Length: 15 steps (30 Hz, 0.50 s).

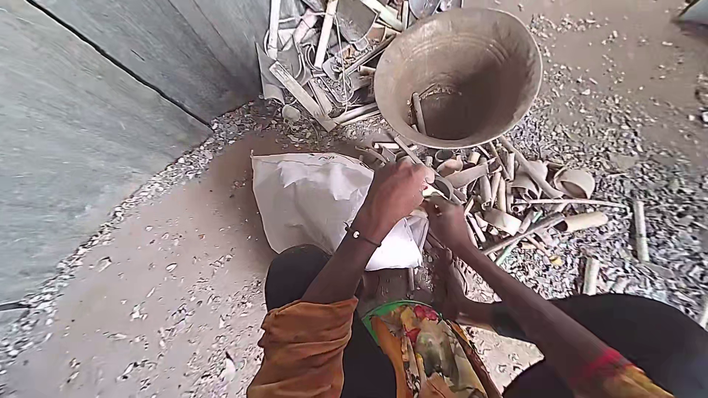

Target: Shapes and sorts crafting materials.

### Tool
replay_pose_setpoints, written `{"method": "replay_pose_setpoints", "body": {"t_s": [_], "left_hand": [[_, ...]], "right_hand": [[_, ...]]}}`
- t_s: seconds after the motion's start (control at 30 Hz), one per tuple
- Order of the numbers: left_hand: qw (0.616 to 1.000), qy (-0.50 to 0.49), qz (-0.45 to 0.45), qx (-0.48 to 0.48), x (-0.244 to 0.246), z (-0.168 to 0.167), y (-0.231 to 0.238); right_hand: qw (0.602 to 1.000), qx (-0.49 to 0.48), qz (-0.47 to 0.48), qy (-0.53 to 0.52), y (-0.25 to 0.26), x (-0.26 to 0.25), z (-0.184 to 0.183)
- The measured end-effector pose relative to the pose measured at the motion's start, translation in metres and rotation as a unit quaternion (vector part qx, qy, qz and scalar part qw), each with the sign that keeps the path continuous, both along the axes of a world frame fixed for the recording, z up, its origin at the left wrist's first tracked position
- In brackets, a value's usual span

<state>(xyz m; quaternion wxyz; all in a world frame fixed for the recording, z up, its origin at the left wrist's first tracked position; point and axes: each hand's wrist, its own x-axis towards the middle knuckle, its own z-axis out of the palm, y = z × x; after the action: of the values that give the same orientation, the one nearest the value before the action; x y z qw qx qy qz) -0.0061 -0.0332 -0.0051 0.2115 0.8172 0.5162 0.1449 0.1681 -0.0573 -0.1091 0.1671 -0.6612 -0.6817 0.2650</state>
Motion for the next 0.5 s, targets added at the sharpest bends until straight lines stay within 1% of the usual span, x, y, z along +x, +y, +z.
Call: {"method": "replay_pose_setpoints", "body": {"t_s": [0.03, 0.13, 0.23, 0.3, 0.33, 0.4, 0.47, 0.5], "left_hand": [[1.000, -0.004, -0.001, 0.018, 0.000, 0.001, -0.003], [0.994, -0.050, -0.029, 0.088, 0.004, 0.004, -0.018], [0.985, -0.133, -0.049, 0.100, 0.012, 0.018, -0.040], [0.980, -0.181, -0.038, 0.077, 0.016, 0.027, -0.051], [0.977, -0.202, -0.032, 0.057, 0.015, 0.029, -0.055], [0.973, -0.228, -0.038, 0.017, 0.014, 0.032, -0.056], [0.970, -0.233, -0.062, -0.004, 0.016, 0.030, -0.053], [0.971, -0.225, -0.078, -0.002, 0.018, 0.028, -0.050]], "right_hand": [[0.998, 0.021, -0.027, 0.045, -0.011, 0.017, 0.015], [0.980, -0.027, -0.109, 0.163, -0.047, 0.056, 0.073], [0.934, -0.066, -0.174, 0.304, -0.075, 0.077, 0.121], [0.916, -0.058, -0.162, 0.363, -0.085, 0.087, 0.136], [0.916, -0.043, -0.138, 0.373, -0.089, 0.091, 0.141], [0.928, -0.016, -0.073, 0.365, -0.093, 0.102, 0.152], [0.940, 0.004, -0.045, 0.337, -0.097, 0.119, 0.161], [0.944, 0.023, -0.039, 0.326, -0.096, 0.135, 0.155]]}}
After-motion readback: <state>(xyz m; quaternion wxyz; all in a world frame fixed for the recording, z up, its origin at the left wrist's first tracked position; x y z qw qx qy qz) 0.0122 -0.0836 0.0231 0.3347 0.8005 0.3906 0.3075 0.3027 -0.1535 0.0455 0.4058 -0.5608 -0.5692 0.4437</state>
